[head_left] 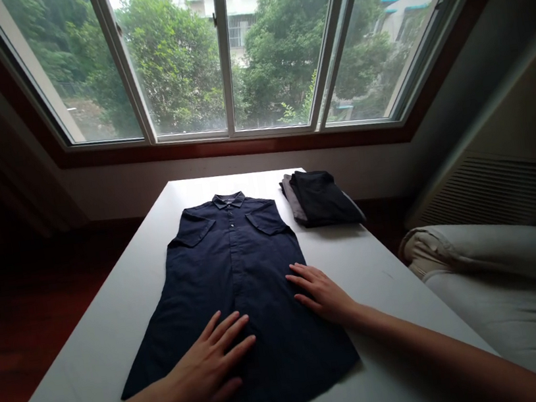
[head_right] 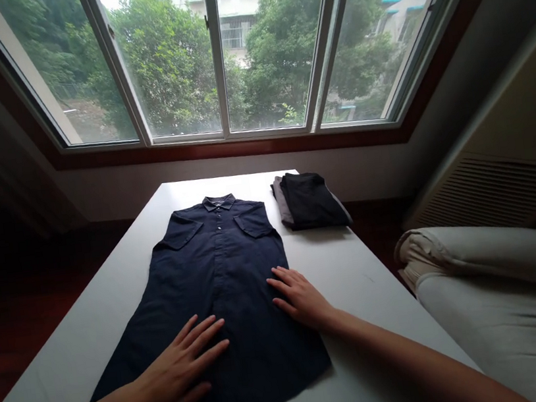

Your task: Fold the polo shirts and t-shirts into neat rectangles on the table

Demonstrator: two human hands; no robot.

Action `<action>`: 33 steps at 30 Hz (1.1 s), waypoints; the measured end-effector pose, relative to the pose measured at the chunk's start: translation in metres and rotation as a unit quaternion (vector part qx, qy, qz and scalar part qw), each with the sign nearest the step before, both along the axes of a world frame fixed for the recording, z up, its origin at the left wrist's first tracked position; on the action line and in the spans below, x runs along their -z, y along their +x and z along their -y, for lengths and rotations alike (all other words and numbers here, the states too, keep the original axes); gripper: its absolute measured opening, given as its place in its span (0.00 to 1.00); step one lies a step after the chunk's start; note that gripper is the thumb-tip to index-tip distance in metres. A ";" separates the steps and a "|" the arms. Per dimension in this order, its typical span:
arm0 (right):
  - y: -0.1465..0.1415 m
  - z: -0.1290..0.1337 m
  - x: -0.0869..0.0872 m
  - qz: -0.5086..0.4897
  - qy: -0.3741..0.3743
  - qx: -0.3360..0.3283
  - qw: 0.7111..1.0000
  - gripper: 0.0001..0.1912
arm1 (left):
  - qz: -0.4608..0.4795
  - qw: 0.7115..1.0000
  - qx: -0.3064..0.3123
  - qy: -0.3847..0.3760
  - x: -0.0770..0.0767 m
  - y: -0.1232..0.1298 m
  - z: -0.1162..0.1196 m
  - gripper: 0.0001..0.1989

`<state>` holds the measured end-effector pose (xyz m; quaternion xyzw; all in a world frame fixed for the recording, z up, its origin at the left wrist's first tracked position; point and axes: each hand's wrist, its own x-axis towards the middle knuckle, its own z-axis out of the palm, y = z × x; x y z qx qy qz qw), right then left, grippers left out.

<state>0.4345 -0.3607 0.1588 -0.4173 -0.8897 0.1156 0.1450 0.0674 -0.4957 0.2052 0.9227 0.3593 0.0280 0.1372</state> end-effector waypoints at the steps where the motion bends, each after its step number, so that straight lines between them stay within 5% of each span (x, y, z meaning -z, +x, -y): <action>1: 0.002 0.002 -0.003 -0.015 -0.006 -0.007 1.000 0.24 | 0.008 1.000 0.023 -0.007 -0.004 0.011 0.001 0.39; 5: 0.010 -0.022 -0.014 -0.109 -0.019 0.047 0.993 0.18 | 0.054 0.993 0.098 -0.037 -0.017 0.066 -0.011 0.34; 12: 0.010 -0.146 -0.038 -0.130 0.021 0.130 0.983 0.14 | 0.035 0.972 0.194 -0.128 -0.036 0.170 -0.049 0.30; 18: -0.021 -0.235 -0.047 -0.046 0.002 0.172 0.984 0.14 | -0.008 0.985 0.168 -0.036 -0.015 0.224 -0.077 0.29; 21: -0.038 -0.269 -0.046 -0.050 -0.029 0.198 0.978 0.17 | -0.019 0.984 0.171 -0.038 0.000 0.228 -0.086 0.16; 25: -0.050 -0.306 -0.041 -0.060 -0.054 0.221 0.972 0.21 | 0.049 0.985 0.167 -0.018 0.002 0.210 -0.089 0.05; 29: -0.056 -0.331 -0.034 -0.064 -0.092 0.242 0.964 0.28 | 0.101 0.987 0.126 -0.001 -0.001 0.191 -0.083 0.07; 33: -0.070 -0.348 -0.027 -0.069 -0.108 0.239 0.963 0.29 | 0.105 0.991 0.050 -0.063 0.007 0.171 -0.070 0.22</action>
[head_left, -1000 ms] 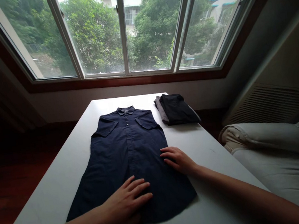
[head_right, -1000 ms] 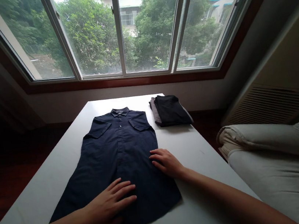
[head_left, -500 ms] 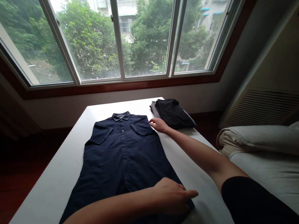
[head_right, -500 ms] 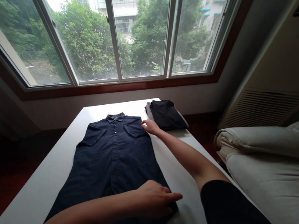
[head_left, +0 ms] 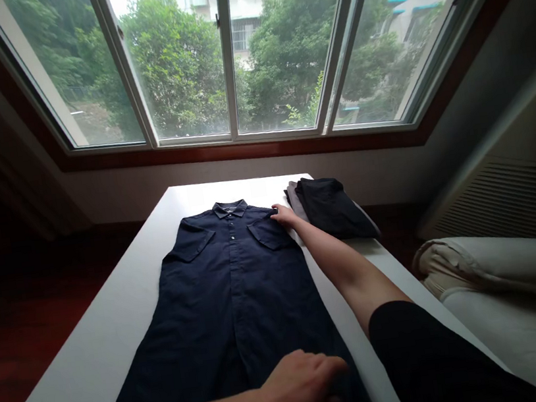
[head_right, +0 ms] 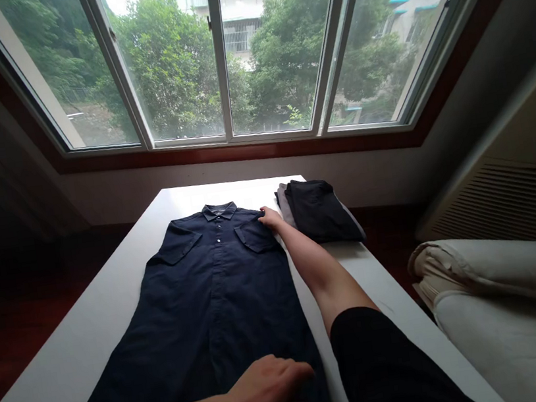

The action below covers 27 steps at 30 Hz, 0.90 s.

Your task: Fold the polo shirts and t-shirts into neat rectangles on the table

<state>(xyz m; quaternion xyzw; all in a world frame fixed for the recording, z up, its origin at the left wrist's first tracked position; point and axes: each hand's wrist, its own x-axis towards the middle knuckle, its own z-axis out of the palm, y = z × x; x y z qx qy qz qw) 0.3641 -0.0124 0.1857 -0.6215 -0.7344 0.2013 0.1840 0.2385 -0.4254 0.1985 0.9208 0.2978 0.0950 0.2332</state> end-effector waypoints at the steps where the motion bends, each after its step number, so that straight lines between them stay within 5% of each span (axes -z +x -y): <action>1: -0.004 -0.003 0.001 -0.001 0.000 -0.003 1.000 0.27 | -0.015 1.000 0.001 -0.018 0.000 -0.009 0.004 0.25; 6: -0.016 -0.007 0.004 -0.017 0.009 0.025 0.999 0.21 | -0.074 0.980 0.066 -0.173 -0.023 -0.072 0.026 0.12; 9: -0.018 -0.002 0.002 -0.047 0.000 0.049 0.998 0.23 | -0.051 0.967 0.111 -0.222 -0.040 -0.090 0.032 0.09; 14: -0.022 0.013 -0.007 -0.130 -0.047 0.035 0.990 0.24 | 0.004 0.998 0.031 -0.047 -0.033 -0.037 0.013 0.19; 17: -0.021 0.018 -0.016 -0.170 -0.082 0.023 0.982 0.25 | -0.046 0.996 0.066 0.046 -0.021 0.012 -0.003 0.22; 20: -0.019 0.016 -0.025 -0.199 -0.118 0.005 0.973 0.22 | -0.118 0.985 0.108 0.061 -0.013 0.044 -0.012 0.21; 24: -0.017 0.013 -0.029 -0.263 -0.183 -0.030 0.947 0.17 | -0.146 0.979 0.133 0.054 -0.013 0.054 -0.015 0.18; 27: -0.021 0.014 -0.027 -0.279 -0.166 -0.017 0.946 0.17 | -0.090 0.978 0.145 0.121 -0.016 0.044 -0.013 0.15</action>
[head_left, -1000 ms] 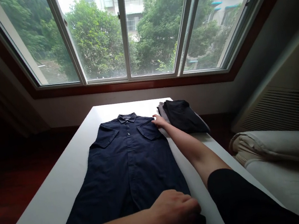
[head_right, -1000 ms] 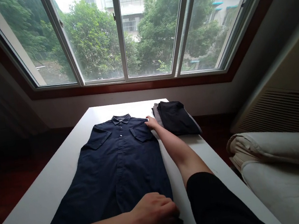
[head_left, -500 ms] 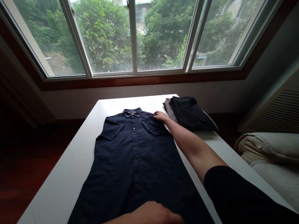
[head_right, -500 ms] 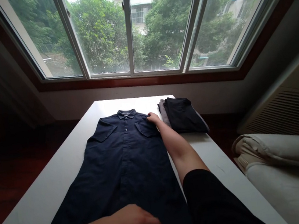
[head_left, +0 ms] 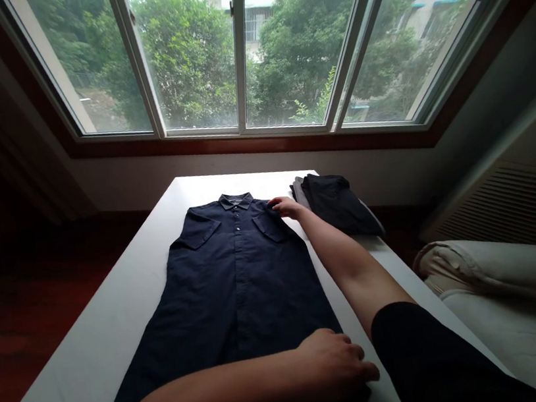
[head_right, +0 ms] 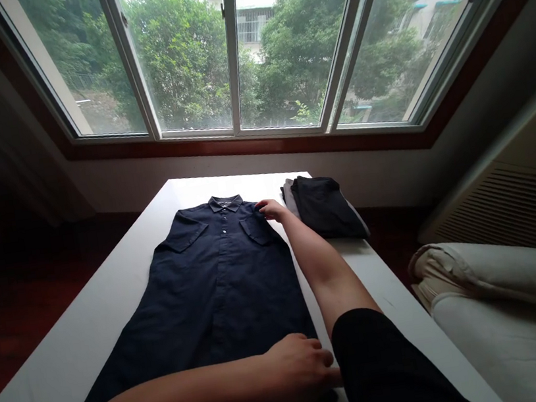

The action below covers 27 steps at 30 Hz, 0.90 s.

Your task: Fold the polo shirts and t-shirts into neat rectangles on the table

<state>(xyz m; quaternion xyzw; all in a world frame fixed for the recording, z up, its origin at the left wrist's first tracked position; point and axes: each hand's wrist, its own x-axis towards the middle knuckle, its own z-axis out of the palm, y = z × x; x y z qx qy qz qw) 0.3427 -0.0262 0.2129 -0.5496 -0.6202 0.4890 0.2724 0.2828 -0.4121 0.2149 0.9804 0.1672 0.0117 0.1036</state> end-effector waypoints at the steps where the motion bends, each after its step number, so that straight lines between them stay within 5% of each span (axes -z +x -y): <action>1: -0.002 0.000 0.000 0.005 0.014 0.016 1.000 0.17 | 0.025 0.999 0.001 0.023 -0.002 -0.005 0.001 0.14; 7: -0.023 -0.009 -0.005 0.012 0.063 0.061 0.996 0.18 | 0.105 0.991 0.035 0.074 -0.012 -0.049 0.007 0.11; 17: -0.105 -0.017 -0.006 -0.010 0.078 0.015 0.997 0.18 | 0.072 0.997 -0.008 -0.039 -0.043 -0.132 0.022 0.15; 23: -0.140 -0.001 0.011 -0.015 0.067 -0.058 0.996 0.23 | 0.068 0.988 -0.005 -0.138 -0.033 -0.153 0.027 0.13; 27: -0.143 0.009 0.021 0.087 0.206 -0.043 0.974 0.20 | 0.109 0.977 -0.028 -0.179 -0.025 -0.152 0.026 0.19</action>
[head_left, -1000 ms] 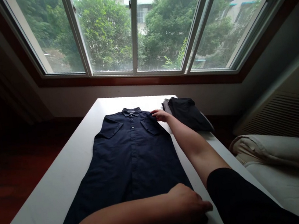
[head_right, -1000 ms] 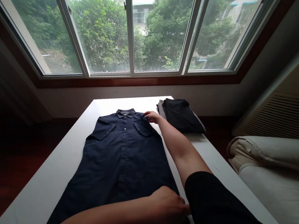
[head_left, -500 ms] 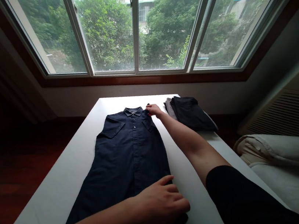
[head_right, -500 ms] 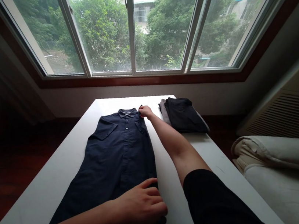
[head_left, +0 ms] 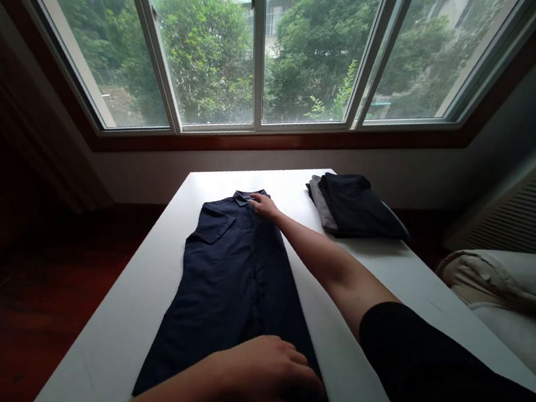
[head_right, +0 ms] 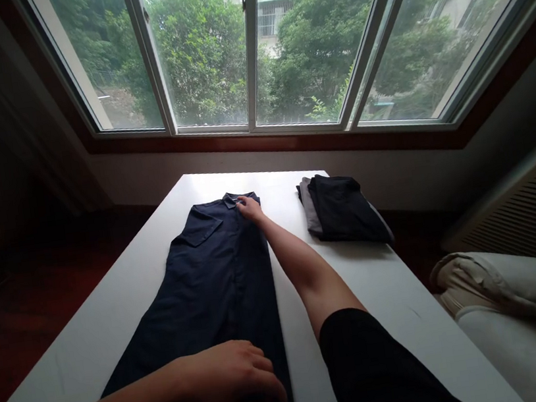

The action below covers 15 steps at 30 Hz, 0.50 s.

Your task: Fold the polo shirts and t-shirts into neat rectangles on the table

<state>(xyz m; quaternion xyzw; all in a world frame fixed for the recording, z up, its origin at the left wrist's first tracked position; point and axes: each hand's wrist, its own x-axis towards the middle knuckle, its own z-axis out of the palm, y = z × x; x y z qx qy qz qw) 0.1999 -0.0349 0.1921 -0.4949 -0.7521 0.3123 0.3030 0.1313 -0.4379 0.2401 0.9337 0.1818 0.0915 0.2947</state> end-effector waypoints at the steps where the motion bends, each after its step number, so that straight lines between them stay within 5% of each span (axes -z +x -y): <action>1: 0.001 0.002 0.003 0.035 0.049 0.023 0.998 0.18 | 0.003 1.000 -0.024 0.009 0.001 0.002 -0.001 0.20; 5: 0.004 0.016 0.021 0.165 0.142 0.047 0.975 0.19 | -0.016 0.990 -0.105 0.090 0.009 0.009 -0.004 0.21; 10: 0.007 0.034 0.047 0.304 0.114 -0.005 0.946 0.33 | -0.059 0.988 -0.094 0.110 0.026 0.014 0.001 0.35; 15: 0.007 0.035 0.047 0.334 0.080 -0.002 0.939 0.36 | -0.069 0.991 -0.081 0.086 0.032 0.018 0.005 0.37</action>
